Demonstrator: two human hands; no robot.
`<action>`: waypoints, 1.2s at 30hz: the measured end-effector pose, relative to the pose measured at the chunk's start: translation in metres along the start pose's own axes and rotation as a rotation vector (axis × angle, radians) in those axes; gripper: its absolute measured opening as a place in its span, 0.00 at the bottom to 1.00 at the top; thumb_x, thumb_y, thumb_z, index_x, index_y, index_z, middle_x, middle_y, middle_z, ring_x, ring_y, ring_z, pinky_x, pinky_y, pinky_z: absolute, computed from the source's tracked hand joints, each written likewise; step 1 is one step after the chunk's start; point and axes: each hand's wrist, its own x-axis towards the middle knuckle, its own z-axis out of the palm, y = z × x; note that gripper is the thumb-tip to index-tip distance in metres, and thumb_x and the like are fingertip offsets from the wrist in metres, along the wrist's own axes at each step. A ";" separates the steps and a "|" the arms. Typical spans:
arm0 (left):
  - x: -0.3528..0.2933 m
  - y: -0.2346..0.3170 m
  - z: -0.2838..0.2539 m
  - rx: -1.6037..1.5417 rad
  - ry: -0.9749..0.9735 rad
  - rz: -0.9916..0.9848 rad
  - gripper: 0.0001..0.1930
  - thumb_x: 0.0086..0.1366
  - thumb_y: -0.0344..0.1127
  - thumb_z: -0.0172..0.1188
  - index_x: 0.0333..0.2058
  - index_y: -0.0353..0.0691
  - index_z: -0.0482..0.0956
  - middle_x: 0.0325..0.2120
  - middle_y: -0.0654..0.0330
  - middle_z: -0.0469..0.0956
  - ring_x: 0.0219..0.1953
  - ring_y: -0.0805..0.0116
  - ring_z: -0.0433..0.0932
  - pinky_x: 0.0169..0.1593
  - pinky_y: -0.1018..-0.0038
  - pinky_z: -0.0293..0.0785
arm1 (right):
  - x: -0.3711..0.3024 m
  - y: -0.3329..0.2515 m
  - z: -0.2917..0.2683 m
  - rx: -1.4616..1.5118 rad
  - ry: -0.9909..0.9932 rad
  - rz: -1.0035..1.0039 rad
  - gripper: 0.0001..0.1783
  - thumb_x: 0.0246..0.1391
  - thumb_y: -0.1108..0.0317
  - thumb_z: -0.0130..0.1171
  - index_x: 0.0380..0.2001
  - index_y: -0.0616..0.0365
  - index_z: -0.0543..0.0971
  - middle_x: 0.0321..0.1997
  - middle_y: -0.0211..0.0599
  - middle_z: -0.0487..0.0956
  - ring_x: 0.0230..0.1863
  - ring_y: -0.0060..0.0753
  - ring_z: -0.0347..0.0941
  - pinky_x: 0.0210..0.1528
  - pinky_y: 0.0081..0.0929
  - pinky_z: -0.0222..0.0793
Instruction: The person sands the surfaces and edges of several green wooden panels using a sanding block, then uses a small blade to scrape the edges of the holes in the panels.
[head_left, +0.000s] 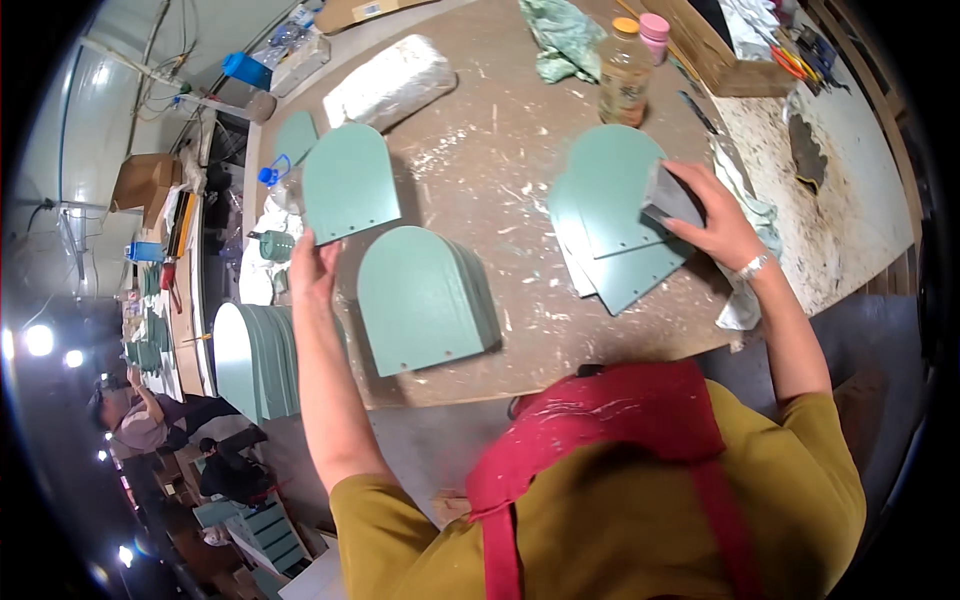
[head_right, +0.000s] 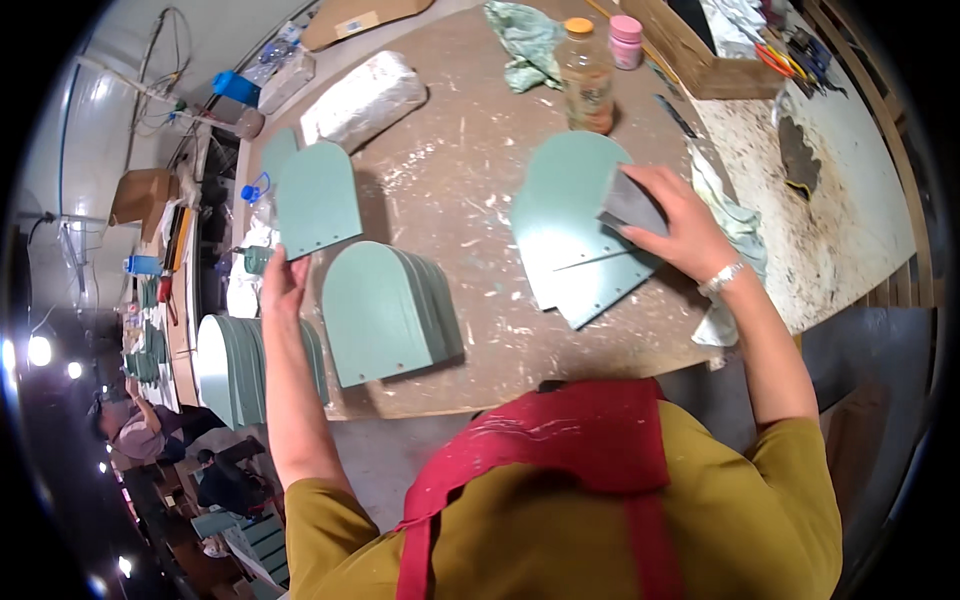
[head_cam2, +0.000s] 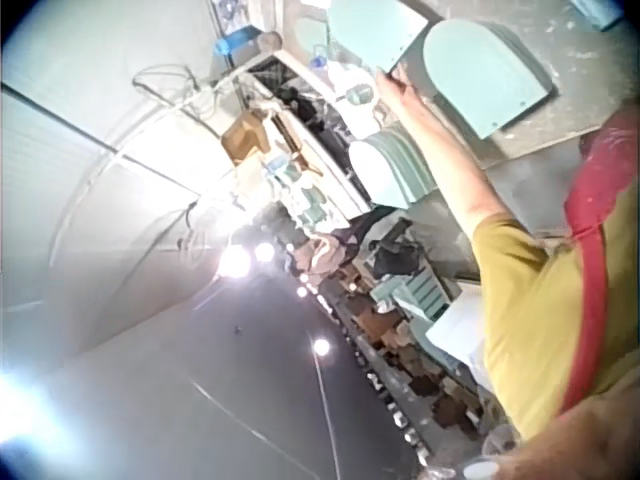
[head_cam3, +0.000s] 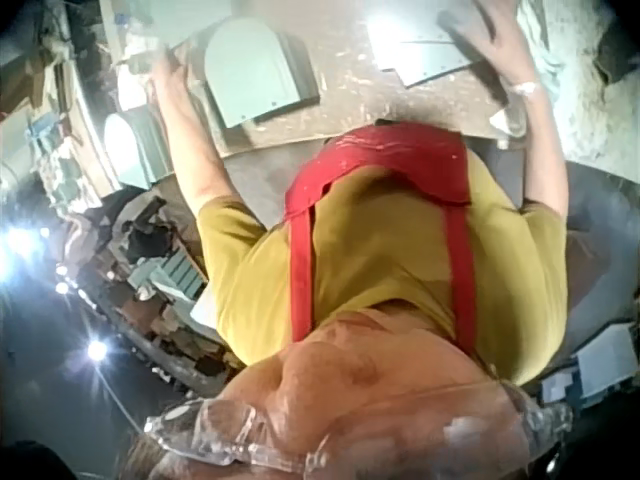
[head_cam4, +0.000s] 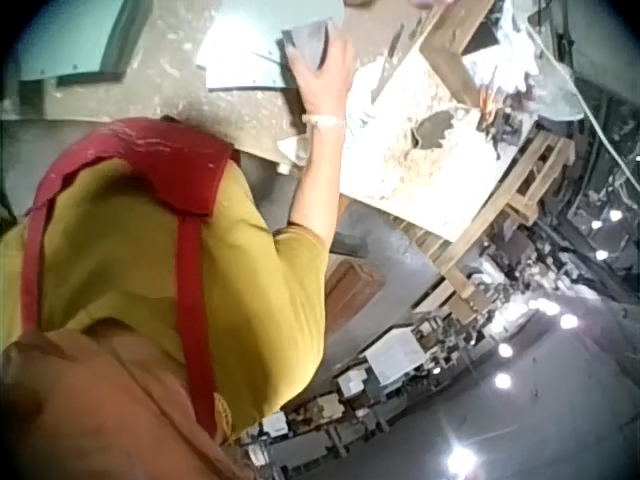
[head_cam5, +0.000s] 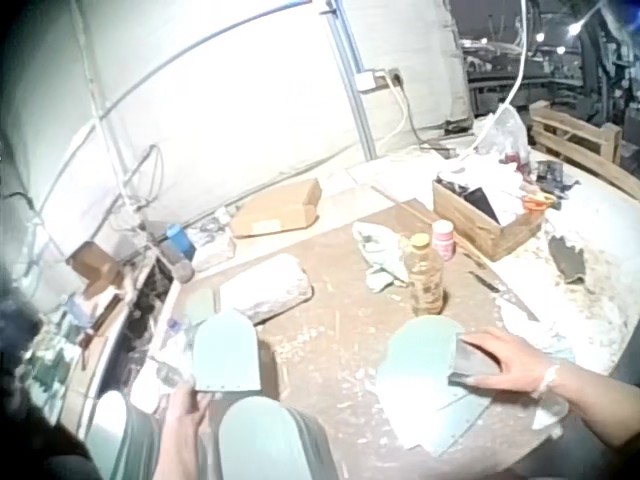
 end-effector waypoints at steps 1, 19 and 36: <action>0.013 -0.009 -0.009 -0.003 0.016 -0.036 0.12 0.71 0.35 0.51 0.48 0.34 0.73 0.43 0.55 0.80 0.43 0.61 0.82 0.45 0.68 0.84 | -0.001 -0.002 0.001 -0.001 0.013 0.003 0.36 0.50 0.61 0.66 0.61 0.58 0.68 0.57 0.47 0.71 0.59 0.48 0.68 0.62 0.35 0.63; -0.179 0.052 0.112 0.507 -0.184 0.568 0.25 0.73 0.47 0.48 0.57 0.31 0.71 0.51 0.53 0.77 0.52 0.64 0.75 0.54 0.69 0.72 | -0.028 0.033 0.010 0.411 0.248 0.372 0.31 0.61 0.62 0.58 0.65 0.58 0.66 0.62 0.40 0.71 0.63 0.34 0.66 0.66 0.30 0.58; -0.212 -0.199 0.229 0.935 -0.514 0.540 0.34 0.69 0.39 0.57 0.67 0.30 0.56 0.65 0.45 0.62 0.67 0.57 0.63 0.67 0.68 0.57 | 0.023 0.033 0.009 0.546 -0.023 0.286 0.35 0.58 0.50 0.63 0.62 0.59 0.69 0.56 0.41 0.76 0.55 0.32 0.73 0.58 0.26 0.66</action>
